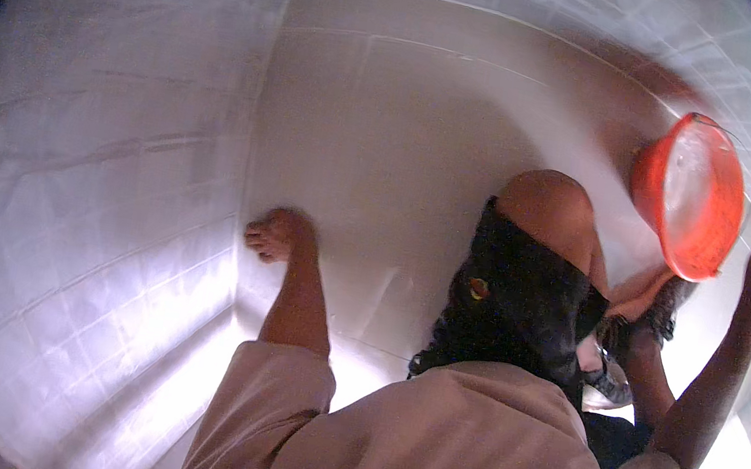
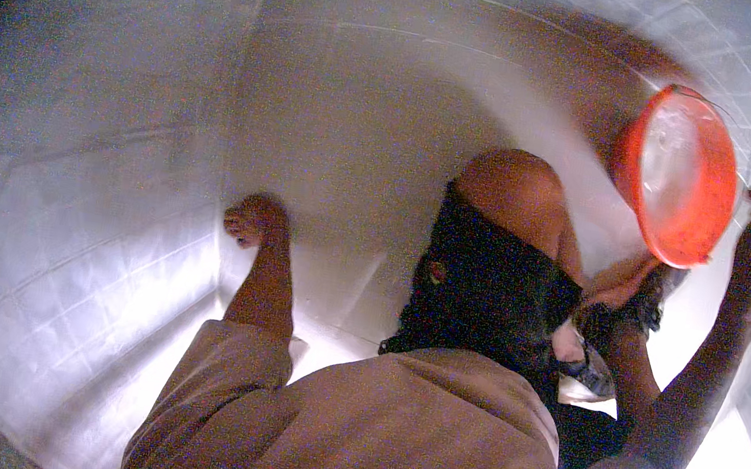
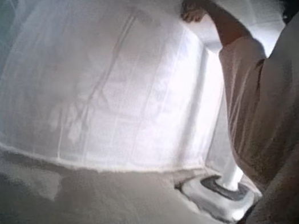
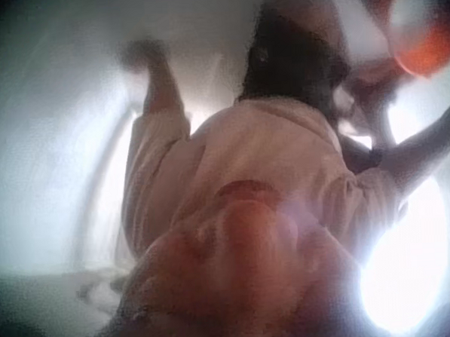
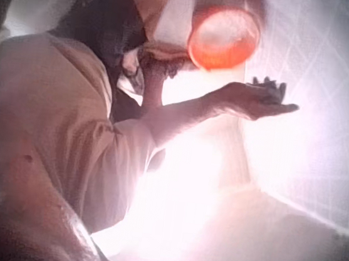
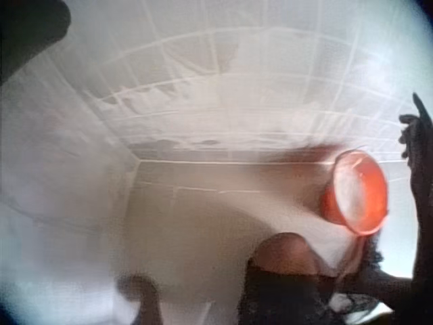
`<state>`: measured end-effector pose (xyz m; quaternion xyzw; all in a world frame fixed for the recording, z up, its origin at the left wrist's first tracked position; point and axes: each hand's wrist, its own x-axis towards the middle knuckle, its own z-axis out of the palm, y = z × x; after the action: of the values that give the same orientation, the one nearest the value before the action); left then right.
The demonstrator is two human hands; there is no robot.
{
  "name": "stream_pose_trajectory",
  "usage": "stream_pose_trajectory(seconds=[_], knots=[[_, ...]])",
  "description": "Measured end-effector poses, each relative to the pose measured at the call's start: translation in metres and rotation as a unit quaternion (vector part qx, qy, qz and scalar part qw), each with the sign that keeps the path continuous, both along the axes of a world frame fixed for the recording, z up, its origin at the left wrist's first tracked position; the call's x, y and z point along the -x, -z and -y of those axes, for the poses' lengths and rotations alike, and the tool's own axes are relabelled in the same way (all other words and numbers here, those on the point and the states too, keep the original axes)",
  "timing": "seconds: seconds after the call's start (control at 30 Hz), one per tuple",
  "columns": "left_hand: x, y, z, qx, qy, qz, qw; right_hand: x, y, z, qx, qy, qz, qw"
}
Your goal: The person wipes a tiled wall with a small sponge and rinses the sponge in a red bucket of water while crouched on the floor.
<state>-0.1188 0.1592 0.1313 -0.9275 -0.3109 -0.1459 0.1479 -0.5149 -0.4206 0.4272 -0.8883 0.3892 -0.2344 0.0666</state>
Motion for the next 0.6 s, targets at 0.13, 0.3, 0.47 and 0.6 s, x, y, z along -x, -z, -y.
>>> stream_pose_trajectory(seconds=[0.13,0.3,0.47,0.6], knots=[[0.010,-0.018,-0.025,0.025,-0.010,0.000,1.000,-0.007,0.088,-0.026,-0.354,0.086,-0.050,0.930],[0.028,-0.038,-0.021,0.100,0.059,-0.084,0.990,-0.004,0.074,-0.023,-0.296,0.185,0.246,0.904],[0.004,-0.022,-0.057,0.092,-0.025,-0.050,0.994,-0.102,0.078,-0.079,-0.477,0.007,0.289,0.830],[-0.001,-0.021,-0.032,0.037,-0.001,-0.165,0.986,-0.234,0.100,-0.163,-0.651,-0.089,0.268,0.704]])
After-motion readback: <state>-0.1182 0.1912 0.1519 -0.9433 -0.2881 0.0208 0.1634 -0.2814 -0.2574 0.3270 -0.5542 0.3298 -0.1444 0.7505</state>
